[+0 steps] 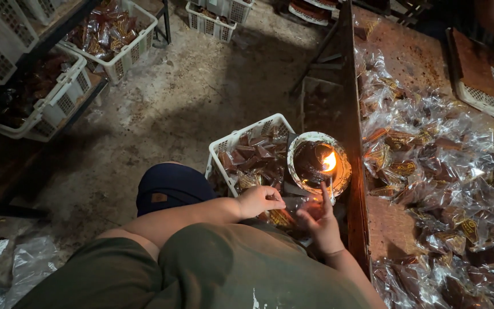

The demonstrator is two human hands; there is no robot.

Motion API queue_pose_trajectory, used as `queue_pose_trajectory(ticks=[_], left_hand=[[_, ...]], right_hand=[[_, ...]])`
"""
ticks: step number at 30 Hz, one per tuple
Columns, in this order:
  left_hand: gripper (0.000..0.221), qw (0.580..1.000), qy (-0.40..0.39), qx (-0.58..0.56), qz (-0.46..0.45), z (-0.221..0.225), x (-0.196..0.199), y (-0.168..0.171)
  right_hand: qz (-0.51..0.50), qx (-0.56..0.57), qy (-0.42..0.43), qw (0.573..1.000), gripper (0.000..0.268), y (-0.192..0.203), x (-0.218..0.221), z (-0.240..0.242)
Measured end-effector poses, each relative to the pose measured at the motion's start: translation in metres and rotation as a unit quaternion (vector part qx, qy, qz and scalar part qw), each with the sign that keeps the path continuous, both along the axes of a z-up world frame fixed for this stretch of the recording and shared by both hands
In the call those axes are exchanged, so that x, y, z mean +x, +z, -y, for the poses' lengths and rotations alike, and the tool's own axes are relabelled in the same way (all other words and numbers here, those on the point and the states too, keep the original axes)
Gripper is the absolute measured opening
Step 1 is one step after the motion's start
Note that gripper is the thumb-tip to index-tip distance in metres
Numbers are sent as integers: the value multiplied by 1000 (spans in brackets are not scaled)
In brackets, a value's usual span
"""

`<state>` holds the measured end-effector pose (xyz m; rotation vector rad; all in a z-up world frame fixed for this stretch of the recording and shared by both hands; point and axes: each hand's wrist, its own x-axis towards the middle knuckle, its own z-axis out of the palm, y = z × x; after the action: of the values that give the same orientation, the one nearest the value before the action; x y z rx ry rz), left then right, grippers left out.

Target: Sealing small plastic bags containing food items by folding the top edge and passing it through a candle flame.

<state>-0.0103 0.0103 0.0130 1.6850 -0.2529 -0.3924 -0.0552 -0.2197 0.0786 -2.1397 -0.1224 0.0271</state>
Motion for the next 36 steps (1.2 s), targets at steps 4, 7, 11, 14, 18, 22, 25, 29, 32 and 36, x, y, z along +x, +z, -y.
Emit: queue_pose_trajectory(ticks=[4, 7, 11, 14, 18, 22, 25, 29, 32, 36], left_hand=[[19, 1000, 15, -11, -6, 2, 5, -4], [22, 997, 76, 0, 4, 1, 11, -8], [28, 993, 73, -94, 9, -1, 4, 7], [57, 981, -103, 29, 161, -8, -8, 36], [80, 965, -160, 182, 98, 3, 3, 9], [71, 958, -197, 195, 78, 7, 2, 13], [78, 971, -191, 128, 63, 19, 1, -21], [35, 986, -104, 9, 127, 18, -5, 8], [29, 994, -70, 19, 87, 13, 1, 5], [38, 997, -2, 1, 83, 14, 8, -12]], right_hand=[[2, -11, -84, 996, 33, -43, 7, 20], [35, 4, -36, 999, 20, -57, 8, 30], [-179, 43, -78, 980, 27, -49, 8, 34], [-268, 342, -105, 895, 15, -8, -4, -8], [-197, 473, -117, 851, 16, 16, 11, -20], [-159, 343, 33, 925, 41, -6, 8, -13], [-118, 232, 54, 964, 22, -28, 7, -9], [16, 124, 61, 990, 18, -33, 4, -22], [-61, 131, 39, 989, 14, -56, 6, -7], [-125, 34, -137, 982, 26, -66, 26, 19]])
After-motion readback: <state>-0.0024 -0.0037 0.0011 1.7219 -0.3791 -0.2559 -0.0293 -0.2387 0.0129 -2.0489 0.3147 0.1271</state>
